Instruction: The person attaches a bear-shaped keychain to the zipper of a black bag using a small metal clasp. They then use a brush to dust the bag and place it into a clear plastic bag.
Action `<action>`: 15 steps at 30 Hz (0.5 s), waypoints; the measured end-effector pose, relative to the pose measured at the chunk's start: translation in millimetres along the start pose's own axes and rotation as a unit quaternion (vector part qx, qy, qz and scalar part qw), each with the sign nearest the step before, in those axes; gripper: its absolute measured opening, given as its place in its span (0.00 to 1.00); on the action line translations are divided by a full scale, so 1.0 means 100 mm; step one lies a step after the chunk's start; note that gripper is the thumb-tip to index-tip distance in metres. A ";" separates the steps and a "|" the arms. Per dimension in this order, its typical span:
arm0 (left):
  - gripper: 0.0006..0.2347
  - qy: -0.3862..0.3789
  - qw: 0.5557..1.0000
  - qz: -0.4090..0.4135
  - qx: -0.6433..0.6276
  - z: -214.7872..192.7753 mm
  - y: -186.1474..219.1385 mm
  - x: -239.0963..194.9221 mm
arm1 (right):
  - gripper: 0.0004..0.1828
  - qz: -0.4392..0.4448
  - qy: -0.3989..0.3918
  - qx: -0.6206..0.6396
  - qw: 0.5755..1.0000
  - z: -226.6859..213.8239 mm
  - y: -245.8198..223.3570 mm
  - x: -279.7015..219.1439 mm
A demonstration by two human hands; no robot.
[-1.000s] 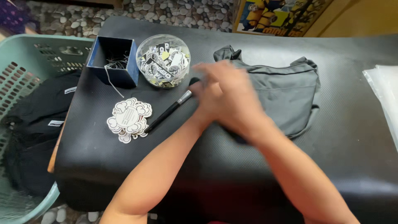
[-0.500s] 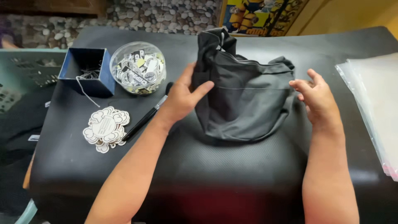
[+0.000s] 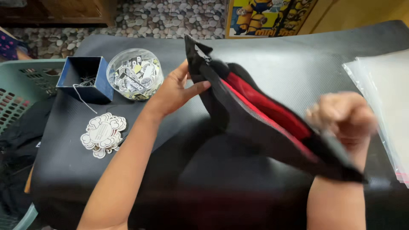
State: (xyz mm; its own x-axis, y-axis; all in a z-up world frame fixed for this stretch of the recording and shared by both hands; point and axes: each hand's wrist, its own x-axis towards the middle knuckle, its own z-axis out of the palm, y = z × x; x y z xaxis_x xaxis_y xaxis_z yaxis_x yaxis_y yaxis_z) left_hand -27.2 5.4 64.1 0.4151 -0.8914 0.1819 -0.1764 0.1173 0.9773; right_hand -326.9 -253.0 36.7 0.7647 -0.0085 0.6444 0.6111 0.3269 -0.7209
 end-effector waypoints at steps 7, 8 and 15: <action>0.15 -0.065 0.983 0.135 -0.110 0.12 -0.15 0.21 | 0.31 0.194 0.184 -0.367 0.891 0.07 0.67 0.42; 0.11 -0.075 0.976 0.179 -0.099 0.14 -0.12 0.23 | 0.33 0.240 0.172 -0.316 0.901 0.15 0.77 0.45; 0.10 -0.128 0.957 0.224 -0.132 0.33 -0.30 0.40 | 0.24 0.271 0.320 -0.201 0.885 0.09 1.03 0.44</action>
State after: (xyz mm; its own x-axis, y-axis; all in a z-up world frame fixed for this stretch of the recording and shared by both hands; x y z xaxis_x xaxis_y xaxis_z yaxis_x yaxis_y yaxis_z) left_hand -35.0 -48.2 38.6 0.1134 -0.7998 0.5895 -0.0391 0.5892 0.8070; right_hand -231.9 -211.4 -6.6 0.8487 -0.5289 -0.0078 0.0437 0.0847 -0.9954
